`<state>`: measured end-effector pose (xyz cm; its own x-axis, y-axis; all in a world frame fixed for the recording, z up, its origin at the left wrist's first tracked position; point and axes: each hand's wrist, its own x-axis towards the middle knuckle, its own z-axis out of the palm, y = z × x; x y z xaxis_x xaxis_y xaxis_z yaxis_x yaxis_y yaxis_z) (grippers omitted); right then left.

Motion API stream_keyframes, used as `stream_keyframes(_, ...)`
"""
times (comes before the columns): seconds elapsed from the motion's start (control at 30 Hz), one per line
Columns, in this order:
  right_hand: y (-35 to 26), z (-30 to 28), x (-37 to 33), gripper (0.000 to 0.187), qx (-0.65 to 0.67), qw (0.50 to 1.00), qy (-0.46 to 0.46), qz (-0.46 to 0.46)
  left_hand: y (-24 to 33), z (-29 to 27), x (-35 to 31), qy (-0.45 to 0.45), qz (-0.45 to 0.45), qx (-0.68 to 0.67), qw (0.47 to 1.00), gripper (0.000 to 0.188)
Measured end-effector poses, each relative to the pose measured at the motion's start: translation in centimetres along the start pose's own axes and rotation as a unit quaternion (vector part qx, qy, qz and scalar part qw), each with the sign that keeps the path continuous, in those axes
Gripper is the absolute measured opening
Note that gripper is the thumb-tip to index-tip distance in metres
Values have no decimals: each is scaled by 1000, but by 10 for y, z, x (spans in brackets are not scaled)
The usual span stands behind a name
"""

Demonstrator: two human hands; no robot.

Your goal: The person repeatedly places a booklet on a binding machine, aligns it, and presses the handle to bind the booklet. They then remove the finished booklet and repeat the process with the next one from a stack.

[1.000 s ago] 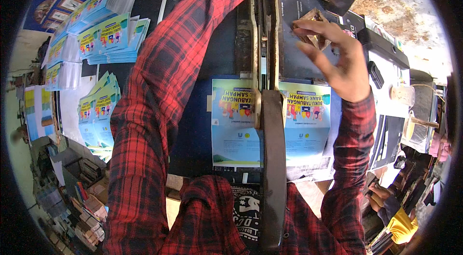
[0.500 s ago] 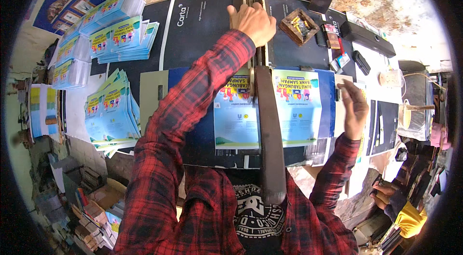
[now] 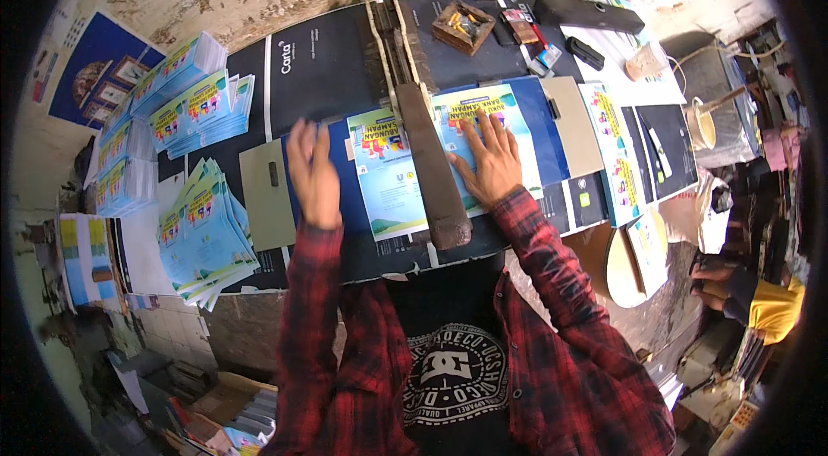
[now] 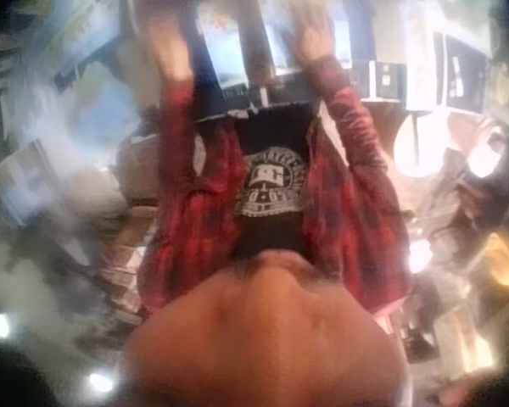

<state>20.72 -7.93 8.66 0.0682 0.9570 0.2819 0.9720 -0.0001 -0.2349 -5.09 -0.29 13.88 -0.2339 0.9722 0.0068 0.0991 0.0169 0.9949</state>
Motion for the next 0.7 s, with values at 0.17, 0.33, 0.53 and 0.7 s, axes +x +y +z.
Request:
stream_keyframes(0.17, -2, 14, -1, 68, -33, 999, -2, 9, -22, -32, -75, -94, -236, -92, 963, 72)
stream_keyframes(0.33, -3, 16, -1, 70, -38, 999, -21, 16, -15, -17, -77, -81, -215, -84, 969, 67)
stream_keyframes(0.53, -6, 16, 1, 75, -59, 995, -25, 76, -24, -21, -62, -126, -145, 9, 981, 58)
stream_keyframes(0.7, -3, 5, 10, 101, -51, 982, -57, 170, -51, -18, -69, -128, 47, 230, 964, 55)
